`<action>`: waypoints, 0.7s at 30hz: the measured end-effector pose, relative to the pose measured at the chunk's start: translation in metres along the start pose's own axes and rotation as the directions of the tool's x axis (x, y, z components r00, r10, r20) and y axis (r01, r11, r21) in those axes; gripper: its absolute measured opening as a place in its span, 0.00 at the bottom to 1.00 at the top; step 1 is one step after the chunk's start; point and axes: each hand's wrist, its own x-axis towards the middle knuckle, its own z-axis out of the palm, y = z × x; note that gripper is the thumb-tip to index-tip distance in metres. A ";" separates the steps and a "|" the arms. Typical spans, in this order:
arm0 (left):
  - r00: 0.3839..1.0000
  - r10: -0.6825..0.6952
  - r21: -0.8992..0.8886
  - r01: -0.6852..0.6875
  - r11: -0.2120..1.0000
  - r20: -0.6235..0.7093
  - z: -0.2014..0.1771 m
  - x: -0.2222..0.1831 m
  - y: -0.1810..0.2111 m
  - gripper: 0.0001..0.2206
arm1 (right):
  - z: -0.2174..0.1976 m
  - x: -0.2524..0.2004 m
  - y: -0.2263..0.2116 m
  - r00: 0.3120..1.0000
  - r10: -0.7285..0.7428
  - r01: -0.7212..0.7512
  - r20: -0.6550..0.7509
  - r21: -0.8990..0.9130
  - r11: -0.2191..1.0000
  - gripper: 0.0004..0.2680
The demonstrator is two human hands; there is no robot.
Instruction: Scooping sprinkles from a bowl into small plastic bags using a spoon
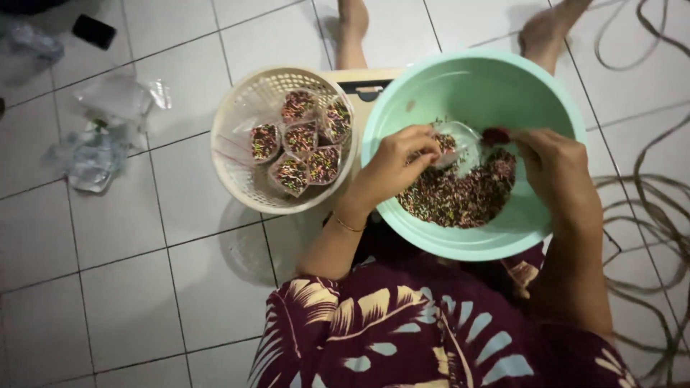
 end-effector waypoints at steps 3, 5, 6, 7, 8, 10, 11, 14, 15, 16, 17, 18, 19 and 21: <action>1.000 0.027 -0.006 -0.027 1.000 0.012 0.000 0.001 0.000 0.06 | -0.005 0.000 -0.004 0.999 0.033 -0.033 0.002 0.075 0.997 0.08; 1.000 0.003 -0.040 -0.002 0.999 0.025 0.000 0.001 0.001 0.06 | -0.006 -0.002 -0.007 0.998 0.063 -0.066 0.031 0.098 0.993 0.09; 1.000 0.003 -0.040 -0.002 0.999 0.022 0.001 0.000 0.001 0.06 | -0.006 -0.002 -0.007 0.998 0.061 -0.064 0.032 0.097 0.993 0.09; 1.000 0.015 -0.035 -0.015 0.999 0.020 0.000 0.000 0.002 0.06 | -0.006 -0.003 -0.007 0.997 0.062 -0.067 0.035 0.141 0.988 0.08; 0.999 0.028 -0.030 -0.028 0.999 0.018 0.000 0.000 0.002 0.06 | -0.005 -0.003 -0.007 0.997 0.064 -0.070 0.037 0.185 0.980 0.07; 0.999 0.027 -0.015 -0.027 1.000 0.017 0.000 -0.001 0.004 0.06 | -0.019 0.004 -0.026 0.988 0.105 -0.131 0.115 0.248 0.960 0.08; 0.999 0.030 0.000 -0.030 1.000 0.016 0.000 -0.001 0.005 0.06 | -0.026 0.008 -0.035 0.971 0.140 -0.194 0.193 0.302 0.933 0.08; 1.000 -0.005 0.012 0.004 1.000 0.020 0.001 -0.001 0.002 0.05 | -0.024 0.002 -0.026 0.978 0.178 -0.206 0.107 0.381 0.901 0.08; 1.000 -0.004 0.013 0.003 1.000 0.021 0.002 -0.001 0.001 0.05 | -0.024 0.003 -0.028 0.979 0.177 -0.204 0.105 0.382 0.901 0.08; 1.000 -0.015 0.022 0.015 1.000 0.020 0.003 0.000 0.000 0.05 | -0.025 0.003 -0.029 0.987 0.158 -0.161 0.038 0.332 0.929 0.07; 0.999 -0.028 0.029 0.028 0.999 0.020 0.004 0.000 -0.001 0.05 | -0.026 0.003 -0.031 0.991 0.134 -0.121 -0.027 0.278 0.953 0.06; 0.999 -0.029 0.030 0.028 0.999 0.020 0.004 0.000 -0.001 0.05 | -0.020 0.000 -0.023 0.991 0.134 -0.121 -0.028 0.279 0.953 0.06; 1.000 -0.018 0.032 0.017 0.999 0.020 0.004 -0.001 -0.001 0.05 | -0.014 -0.003 -0.016 0.992 0.114 -0.101 -0.055 0.202 0.974 0.06; 1.000 -0.007 0.035 0.006 0.999 0.020 0.004 -0.001 0.000 0.05 | -0.008 -0.006 -0.008 0.993 0.091 -0.080 -0.081 0.125 0.989 0.07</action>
